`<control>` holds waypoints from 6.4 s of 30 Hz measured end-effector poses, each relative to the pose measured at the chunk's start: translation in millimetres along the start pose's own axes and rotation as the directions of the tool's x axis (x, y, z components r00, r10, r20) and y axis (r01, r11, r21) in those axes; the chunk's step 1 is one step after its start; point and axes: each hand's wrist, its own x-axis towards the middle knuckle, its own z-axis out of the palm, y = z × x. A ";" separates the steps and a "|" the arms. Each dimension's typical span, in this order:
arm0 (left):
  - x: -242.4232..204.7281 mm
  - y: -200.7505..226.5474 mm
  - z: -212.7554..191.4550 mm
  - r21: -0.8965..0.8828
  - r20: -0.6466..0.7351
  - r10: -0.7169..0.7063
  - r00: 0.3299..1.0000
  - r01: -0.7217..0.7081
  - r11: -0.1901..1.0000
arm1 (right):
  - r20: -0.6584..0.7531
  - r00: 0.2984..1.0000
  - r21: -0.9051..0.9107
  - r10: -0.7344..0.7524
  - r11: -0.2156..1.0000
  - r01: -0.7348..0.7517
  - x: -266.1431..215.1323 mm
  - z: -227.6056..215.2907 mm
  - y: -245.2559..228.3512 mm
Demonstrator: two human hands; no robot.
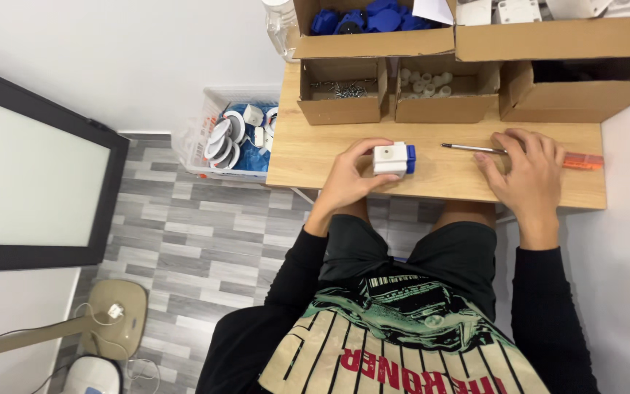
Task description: The person assembles a white plastic electrical box with a blue circular component using a screwdriver. They insert the blue part into the white box, secure it with screws, and then inspect the assembled unit. The process is repeated with another set of components.
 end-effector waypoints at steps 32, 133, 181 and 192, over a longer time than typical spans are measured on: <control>31.4 -24.7 27.9 -0.041 -0.015 0.082 0.997 -0.082 0.996 | -0.032 0.988 0.496 -0.152 0.855 0.148 25.0 6.9 -41.9; 58.2 -22.7 19.4 0.410 0.204 0.441 0.874 -0.485 0.772 | 0.095 0.995 0.545 -0.040 0.838 -0.019 23.3 -21.0 -33.9; 54.1 -48.0 14.6 0.422 0.148 0.182 0.972 -0.229 0.877 | 0.551 0.710 0.746 0.438 0.122 -0.655 -127.4 -20.0 75.0; 55.1 -47.2 15.7 0.463 0.157 0.179 0.971 -0.232 0.856 | 0.648 0.601 0.640 0.469 0.093 -0.763 -103.2 -32.9 55.9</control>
